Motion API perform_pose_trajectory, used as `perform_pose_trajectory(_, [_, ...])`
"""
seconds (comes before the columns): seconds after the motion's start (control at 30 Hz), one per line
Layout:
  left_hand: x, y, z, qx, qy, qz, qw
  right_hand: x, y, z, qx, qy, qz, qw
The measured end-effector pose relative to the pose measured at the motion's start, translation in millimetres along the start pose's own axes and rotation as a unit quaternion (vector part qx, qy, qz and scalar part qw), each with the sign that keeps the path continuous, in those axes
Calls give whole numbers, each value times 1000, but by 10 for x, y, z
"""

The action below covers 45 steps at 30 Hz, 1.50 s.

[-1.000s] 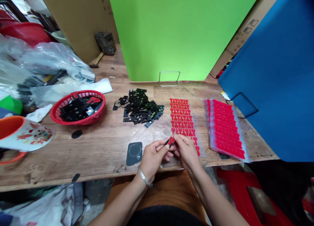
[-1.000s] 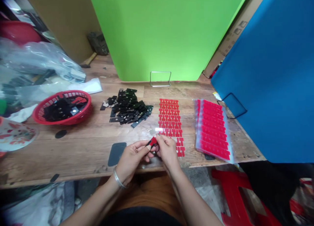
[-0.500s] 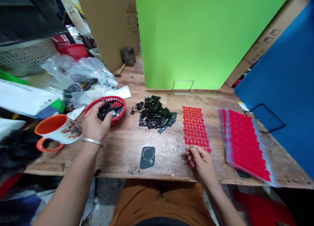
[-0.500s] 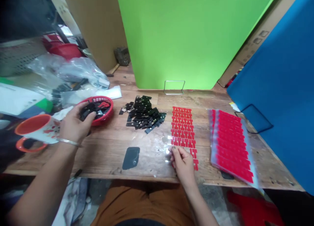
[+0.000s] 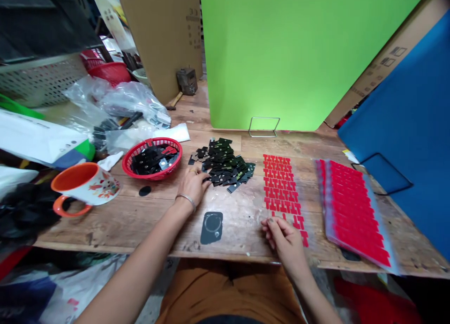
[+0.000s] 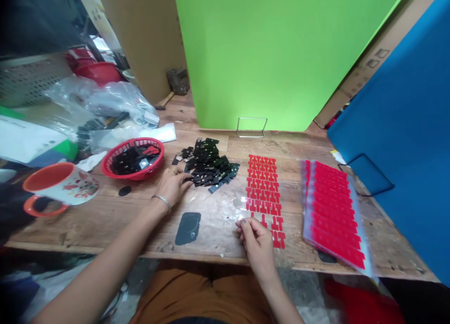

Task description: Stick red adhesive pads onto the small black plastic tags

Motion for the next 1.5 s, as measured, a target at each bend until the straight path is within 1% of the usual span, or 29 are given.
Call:
perform_pose_trajectory(0.07, [29,-73,-32,5,14,-17,1000,3,4,-6,-1,-12,-12,1000])
perform_pose_trajectory(0.13, [136,-174,-117,-15,22,-46,999,-18,22,-17,-6,-51,-34,998])
perform_pose_trajectory(0.2, [315,-266,-255,-57,21,-81,995,-58,55,-31,-8,-121,-60,991])
perform_pose_trajectory(0.27, [530,-316,-426,-93,24,-117,989,-98,103,-43,-9,-209,-94,973])
perform_pose_trajectory(0.33, [728,-315,-595,-89,32,-136,986,-119,160,-47,-13,-291,-139,947])
perform_pose_trajectory(0.4, [872,-272,-732,-71,40,-138,987,-114,215,-36,-17,-348,-186,919])
perform_pose_trajectory(0.5, [979,-194,-851,-54,54,-132,988,-81,269,6,-13,-394,-237,888])
perform_pose_trajectory(0.6, [1003,-161,-888,-44,57,-142,987,-46,286,47,-14,-421,-262,868])
perform_pose_trajectory(0.8, [999,-136,-920,-33,20,-193,980,-1,276,28,-17,-436,-268,859])
perform_pose_trajectory(1.03, [983,-95,-946,-25,2,-215,976,60,238,-28,-11,-449,-321,834])
perform_pose_trajectory(1.2, [992,-105,-946,-28,5,-212,977,79,260,-54,-13,-445,-321,836])
perform_pose_trajectory(1.3, [1001,-122,-917,-42,-3,-208,977,18,238,-56,-15,-430,-297,853])
perform_pose_trajectory(1.37, [1002,-142,-886,-56,-30,-220,974,-61,152,-28,-7,-407,-252,878])
perform_pose_trajectory(1.43, [1002,-166,-853,-75,-95,-255,959,-142,-6,33,20,-366,-200,909])
perform_pose_trajectory(1.47, [1005,-177,-837,-86,-142,-289,943,-172,-105,73,40,-341,-182,921])
perform_pose_trajectory(1.5, [1015,-187,-823,-101,-195,-334,917,-190,-208,116,53,-313,-176,932])
Point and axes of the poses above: each hand's wrist, its own z-axis towards the middle knuckle, its own y-axis out of the palm, x = y × z, the point moved 1 cm from there along z, towards the middle knuckle, and after that the axes turned 15 degrees about x, right-handed, at the moved point
